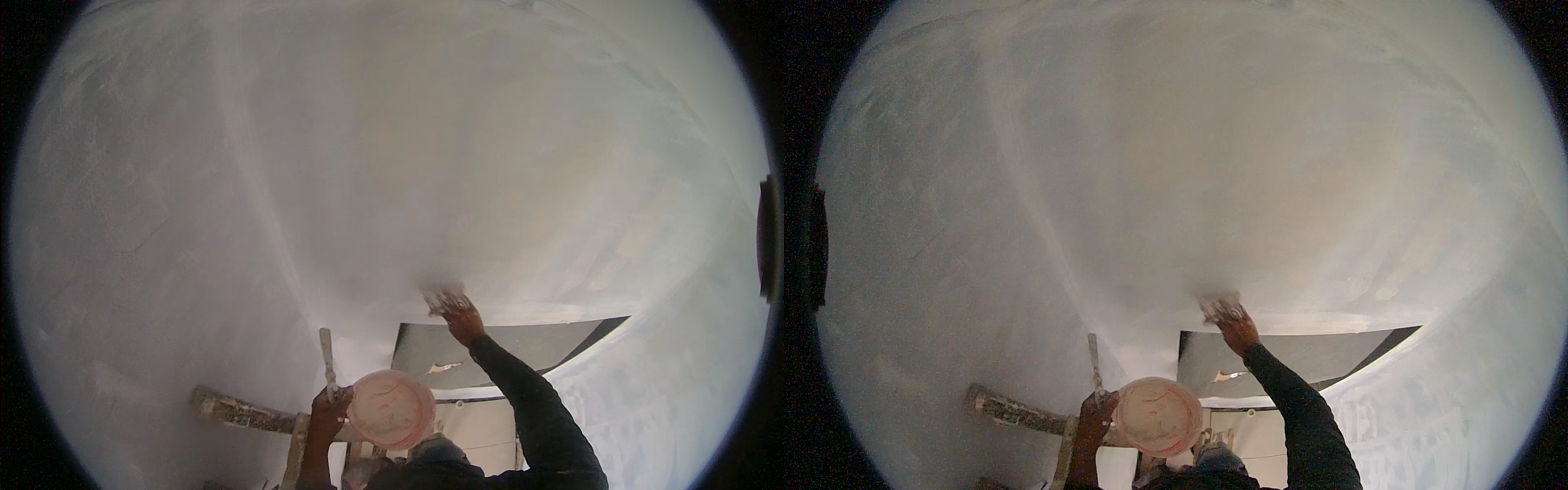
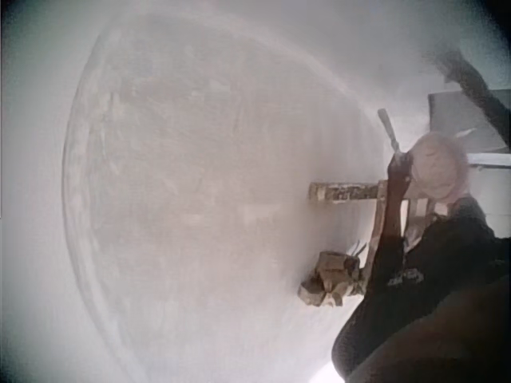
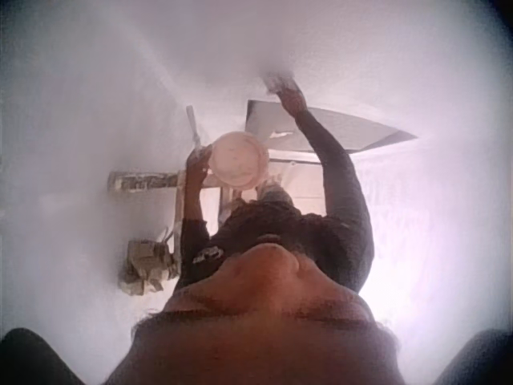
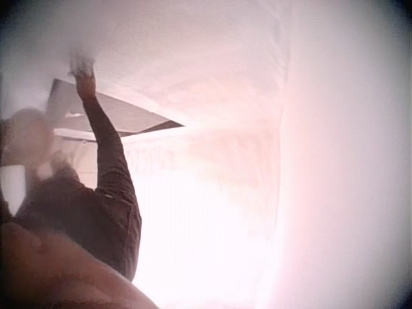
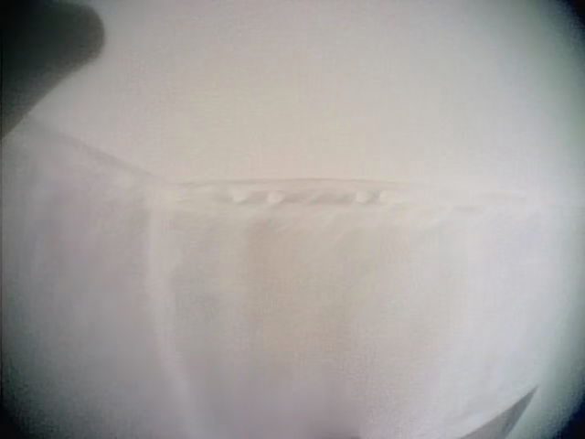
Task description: The person applies plaster to the upper section of a wall and a corner using a putty knife, taking fresh plaster from a bucket as needed.
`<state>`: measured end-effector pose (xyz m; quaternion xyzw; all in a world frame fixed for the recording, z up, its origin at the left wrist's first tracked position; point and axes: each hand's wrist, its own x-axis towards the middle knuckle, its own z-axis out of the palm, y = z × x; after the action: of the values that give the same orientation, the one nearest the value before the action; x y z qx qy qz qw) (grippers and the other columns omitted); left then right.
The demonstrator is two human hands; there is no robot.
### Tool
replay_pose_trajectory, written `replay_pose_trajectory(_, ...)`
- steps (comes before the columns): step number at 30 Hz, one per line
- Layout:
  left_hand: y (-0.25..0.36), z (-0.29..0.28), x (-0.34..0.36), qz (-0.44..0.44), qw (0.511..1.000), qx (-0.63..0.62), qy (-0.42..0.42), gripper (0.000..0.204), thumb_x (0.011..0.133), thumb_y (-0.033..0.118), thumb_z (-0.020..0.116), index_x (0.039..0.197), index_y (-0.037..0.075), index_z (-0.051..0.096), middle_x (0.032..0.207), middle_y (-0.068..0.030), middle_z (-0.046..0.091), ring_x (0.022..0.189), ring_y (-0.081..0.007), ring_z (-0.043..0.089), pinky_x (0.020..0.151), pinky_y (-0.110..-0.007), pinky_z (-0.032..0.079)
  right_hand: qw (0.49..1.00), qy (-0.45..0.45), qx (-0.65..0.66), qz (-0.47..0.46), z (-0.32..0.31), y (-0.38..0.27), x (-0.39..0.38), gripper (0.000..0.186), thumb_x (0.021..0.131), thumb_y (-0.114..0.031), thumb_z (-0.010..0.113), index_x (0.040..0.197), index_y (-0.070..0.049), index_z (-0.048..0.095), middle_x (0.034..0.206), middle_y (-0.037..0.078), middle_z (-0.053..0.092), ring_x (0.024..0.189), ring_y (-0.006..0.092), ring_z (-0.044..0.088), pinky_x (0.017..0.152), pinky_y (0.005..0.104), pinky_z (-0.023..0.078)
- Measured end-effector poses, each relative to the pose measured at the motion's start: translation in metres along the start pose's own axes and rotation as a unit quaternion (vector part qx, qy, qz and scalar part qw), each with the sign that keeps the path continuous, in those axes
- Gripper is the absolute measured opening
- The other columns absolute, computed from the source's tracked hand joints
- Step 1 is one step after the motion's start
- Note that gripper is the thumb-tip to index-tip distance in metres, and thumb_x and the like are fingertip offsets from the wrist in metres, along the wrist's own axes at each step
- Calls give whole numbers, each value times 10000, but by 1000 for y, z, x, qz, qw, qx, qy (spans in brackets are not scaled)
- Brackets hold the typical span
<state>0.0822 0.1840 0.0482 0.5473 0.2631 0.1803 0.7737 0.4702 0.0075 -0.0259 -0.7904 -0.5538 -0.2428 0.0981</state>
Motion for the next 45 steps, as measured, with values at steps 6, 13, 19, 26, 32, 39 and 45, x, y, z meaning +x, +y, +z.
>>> replay_pose_trajectory(6, -13, -7, 25, 30, 985, 169, 18, 306, 909, 229, 651, 1053, -40, 625, 850, -56, 655, 781, -143, 587, 710, -316, 492, 968, 87, 108, 211, -75, -39, -33, 377, 877, -1, 528, 1236, -92, 597, 1112, 140, 640, 956, 295, 639, 796, 426, 530)
replay_pose_trajectory(13, 3, 7, 4, 14, 985, 167, 49, 393, 879, 312, 684, 1047, -33, 603, 862, -74, 643, 767, -142, 580, 709, -315, 490, 910, -91, 403, 25, -180, -145, -37, 381, 858, -21, 565, 1234, -82, 591, 1171, 121, 645, 945, 319, 655, 807, 402, 554)
replay_pose_trajectory(19, 6, 15, 2, 52, 970, 231, 56, 390, 887, 322, 673, 1051, -24, 598, 852, -115, 662, 778, -173, 621, 716, -342, 506, 897, -157, 414, -13, -155, -180, -49, 399, 837, -76, 576, 1231, -122, 613, 1192, 111, 647, 968, 314, 654, 862, 418, 541)
replay_pose_trajectory(26, -4, 15, 3, 30, 969, 231, 79, 377, 863, 314, 701, 995, -26, 606, 747, -108, 661, 672, -144, 611, 642, -329, 508, 752, -243, 603, 107, -143, -218, -57, 397, 886, -102, 580, 1277, -35, 560, 1182, 146, 646, 1039, 275, 640, 929, 370, 500)
replay_pose_trajectory(32, -28, 11, 10, 83, 955, 265, 102, 346, 864, 295, 703, 972, -20, 610, 757, -135, 668, 679, -187, 630, 653, -346, 515, 548, -195, 776, 242, -97, -229, -98, 399, 963, -183, 579, 1275, 59, 528, 1150, 98, 644, 1020, 173, 600, 858, 327, 510)
replay_pose_trajectory(39, -11, 15, 3, 82, 966, 229, 91, 299, 887, 258, 673, 1009, -9, 620, 854, -124, 681, 776, -178, 637, 723, -334, 510, 466, -193, 803, 317, -140, -230, -73, 374, 972, -196, 570, 1256, 45, 546, 1090, 89, 652, 941, 137, 608, 819, 303, 512)
replay_pose_trajectory(45, -6, 18, 0, 112, 972, 180, 99, 282, 893, 231, 664, 1048, 1, 616, 870, -76, 666, 789, -140, 612, 726, -314, 502, 558, -193, 738, 327, -152, -189, -73, 378, 952, -193, 598, 1238, 51, 557, 1070, 86, 658, 945, 136, 606, 823, 307, 514)
